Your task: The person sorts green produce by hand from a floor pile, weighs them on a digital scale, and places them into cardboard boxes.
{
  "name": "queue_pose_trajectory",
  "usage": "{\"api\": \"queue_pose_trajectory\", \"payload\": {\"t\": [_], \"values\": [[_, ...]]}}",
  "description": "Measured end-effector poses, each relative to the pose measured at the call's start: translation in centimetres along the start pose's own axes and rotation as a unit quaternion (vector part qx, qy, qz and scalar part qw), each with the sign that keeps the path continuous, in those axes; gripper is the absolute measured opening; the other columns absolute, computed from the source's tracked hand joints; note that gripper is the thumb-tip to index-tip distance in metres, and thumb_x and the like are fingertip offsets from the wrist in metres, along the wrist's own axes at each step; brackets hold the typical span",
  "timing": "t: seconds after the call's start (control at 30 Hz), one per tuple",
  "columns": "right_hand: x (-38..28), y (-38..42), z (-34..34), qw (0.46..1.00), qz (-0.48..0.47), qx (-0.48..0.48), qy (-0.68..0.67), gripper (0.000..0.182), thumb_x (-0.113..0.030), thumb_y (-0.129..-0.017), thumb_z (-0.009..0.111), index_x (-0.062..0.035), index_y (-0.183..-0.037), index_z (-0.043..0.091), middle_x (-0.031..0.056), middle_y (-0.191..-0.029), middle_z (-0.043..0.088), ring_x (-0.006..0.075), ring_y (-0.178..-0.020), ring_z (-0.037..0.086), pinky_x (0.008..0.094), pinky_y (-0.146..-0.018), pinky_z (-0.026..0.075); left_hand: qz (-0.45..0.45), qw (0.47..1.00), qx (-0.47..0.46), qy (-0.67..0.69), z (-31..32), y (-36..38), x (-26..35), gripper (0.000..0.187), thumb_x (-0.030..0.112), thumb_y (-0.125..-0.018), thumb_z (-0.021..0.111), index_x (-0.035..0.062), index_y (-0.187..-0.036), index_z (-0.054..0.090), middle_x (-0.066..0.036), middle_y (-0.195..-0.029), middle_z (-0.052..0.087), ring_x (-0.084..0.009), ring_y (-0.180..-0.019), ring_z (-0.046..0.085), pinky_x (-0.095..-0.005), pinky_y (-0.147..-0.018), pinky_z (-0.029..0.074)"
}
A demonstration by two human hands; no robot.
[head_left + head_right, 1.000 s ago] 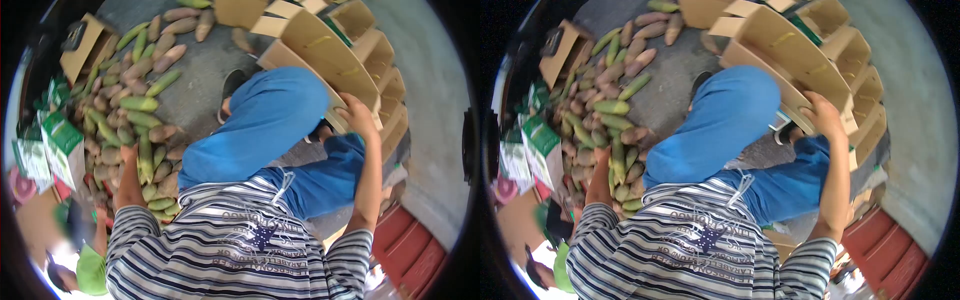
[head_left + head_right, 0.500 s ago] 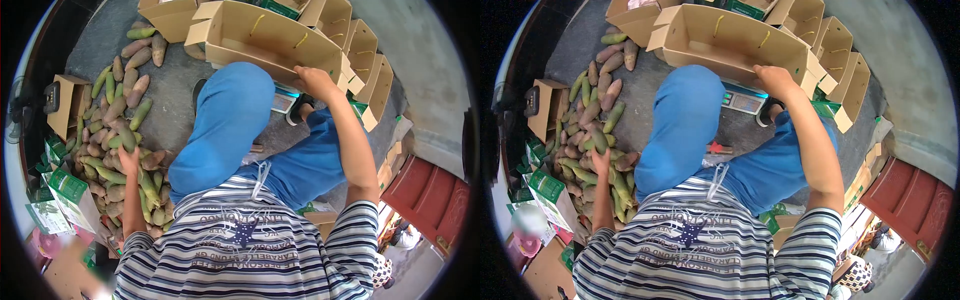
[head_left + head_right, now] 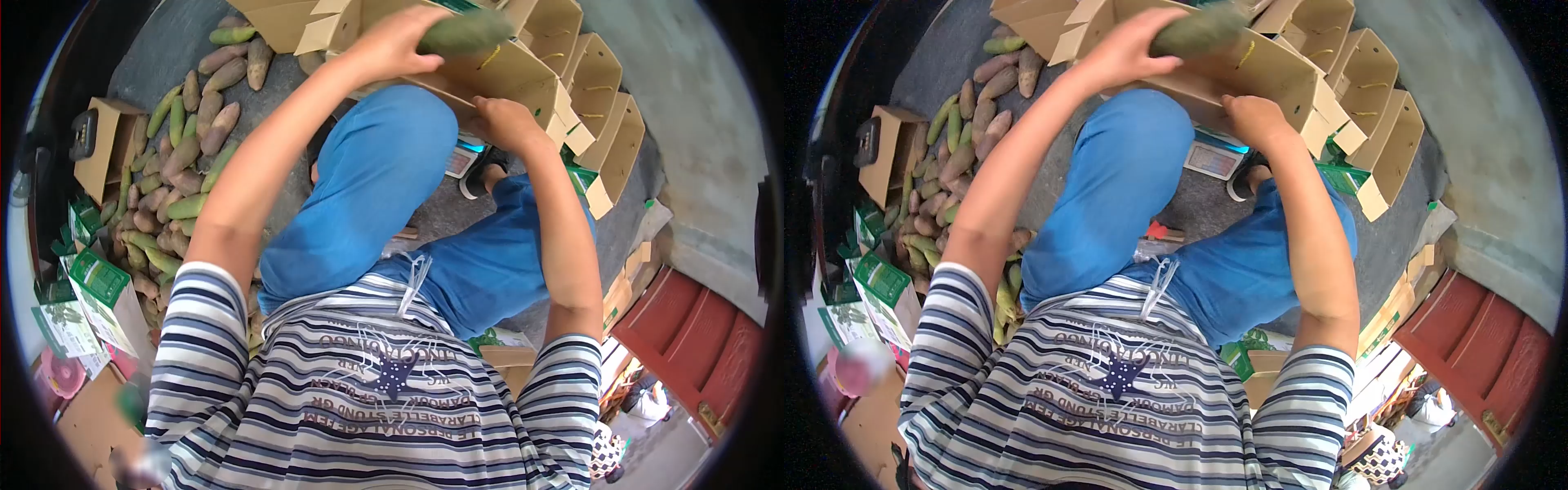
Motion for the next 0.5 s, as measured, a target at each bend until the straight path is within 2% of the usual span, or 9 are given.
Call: {"api": "queue_pose_trajectory", "payload": {"t": [0.07,0.17,0.2,0.23,0.3,0.37,0.43,0.47,0.5], "values": [[-0.1,-0.2,0.1,1.000,-0.005,-0.001,0.001,0.024,-0.005,-0.081,0.049,-0.0070,-0.104,0.057,0.0157,-0.090,0.063,0.0322,-0.090,0.061,0.0422,-0.075,0.049,-0.045,0.991,-0.123,-0.021,2.0,0.2,-0.9,0.051,0.020,-0.076,0.066,0.0033,-0.121,0.048,-0.017,-0.117,0.054,-0.0295,-0.111,0.051,-0.0365,-0.094,0.040],[0.7,-0.4,0.7,1.000,0.000,-0.003,-0.005,0.026,-0.011,-0.082,0.053,-0.0087,-0.107,0.059,0.0165,-0.092,0.064,0.0327,-0.091,0.060,0.0425,-0.077,0.048,-0.053,0.998,-0.028,0.023,-0.4,2.6,-1.2,0.047,0.023,-0.081,0.063,0.0047,-0.121,0.049,-0.016,-0.116,0.055,-0.0277,-0.111,0.051,-0.0357,-0.094,0.040],[0.9,-0.3,0.6,1.000,-0.005,0.017,-0.026,0.027,-0.016,-0.081,0.056,-0.0080,-0.106,0.059,0.0187,-0.093,0.063,0.0347,-0.091,0.059,0.0428,-0.077,0.047,-0.021,0.998,0.053,-0.003,-2.6,4.1,-1.1,0.039,0.025,-0.080,0.064,0.0058,-0.113,0.055,-0.015,-0.101,0.060,-0.0293,-0.095,0.058,-0.0360,-0.081,0.046],[0.9,-0.2,0.7,0.998,-0.014,0.036,-0.049,0.029,-0.021,-0.079,0.059,-0.0073,-0.105,0.060,0.0209,-0.093,0.062,0.0366,-0.092,0.058,0.0432,-0.077,0.046,-0.077,0.996,0.042,0.009,-5.1,6.2,0.1,0.047,0.017,-0.079,0.063,0.0018,-0.120,0.046,-0.017,-0.102,0.055,-0.0313,-0.097,0.055,-0.0357,-0.085,0.044],[-0.3,0.0,-0.3,0.998,-0.006,-0.041,-0.056,0.028,-0.019,-0.081,0.058,-0.0075,-0.106,0.059,0.0183,-0.096,0.063,0.0361,-0.092,0.058,0.0438,-0.076,0.047,-0.147,0.983,0.089,-0.057,-7.8,13.7,-3.1,0.037,0.022,-0.085,0.061,0.0063,-0.117,0.053,-0.011,-0.111,0.058,-0.0222,-0.103,0.056,-0.0332,-0.088,0.044],[0.1,-0.2,0.3,0.996,-0.019,-0.026,-0.078,0.030,-0.019,-0.080,0.060,-0.0073,-0.107,0.059,0.0193,-0.095,0.062,0.0366,-0.092,0.058,0.0437,-0.076,0.046,-0.276,0.953,0.078,-0.095,-9.8,23.4,-6.0,0.034,0.021,-0.085,0.061,0.0056,-0.114,0.054,-0.011,-0.108,0.059,-0.0224,-0.099,0.058,-0.0332,-0.086,0.045],[0.4,-0.3,0.7,0.996,-0.022,-0.038,-0.072,0.031,-0.018,-0.080,0.060,-0.0068,-0.108,0.058,0.0197,-0.095,0.062,0.0369,-0.092,0.058,0.0435,-0.076,0.046,-0.410,0.896,0.030,-0.168,-11.0,34.8,-8.1,0.034,0.021,-0.084,0.061,0.0018,-0.111,0.054,-0.017,-0.105,0.060,-0.0284,-0.099,0.058,-0.0367,-0.083,0.046],[0.6,-0.3,0.6,0.997,-0.020,-0.043,-0.065,0.031,-0.018,-0.079,0.060,-0.0066,-0.108,0.058,0.0200,-0.094,0.062,0.0371,-0.091,0.057,0.0434,-0.076,0.046,-0.494,0.849,-0.027,-0.185,-11.1,41.4,-9.5,0.040,0.026,-0.081,0.063,-0.0006,-0.109,0.054,-0.020,-0.105,0.059,-0.0318,-0.099,0.058,-0.0386,-0.083,0.045],[0.8,-0.3,0.6,0.997,-0.015,-0.041,-0.065,0.031,-0.018,-0.080,0.060,-0.0062,-0.108,0.058,0.0201,-0.094,0.061,0.0373,-0.091,0.057,0.0434,-0.076,0.046,-0.624,0.742,-0.141,-0.202,-11.4,45.8,-8.4,0.046,0.030,-0.078,0.066,-0.0027,-0.108,0.053,-0.022,-0.104,0.059,-0.0342,-0.099,0.057,-0.0401,-0.083,0.045]]}}
Point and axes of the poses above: each hand's wrist, its own y-axis away from the middle knuckle, its own z-axis out of the palm, x = y × z, the point moved 4 cm from there along -y, towards the middle knuckle
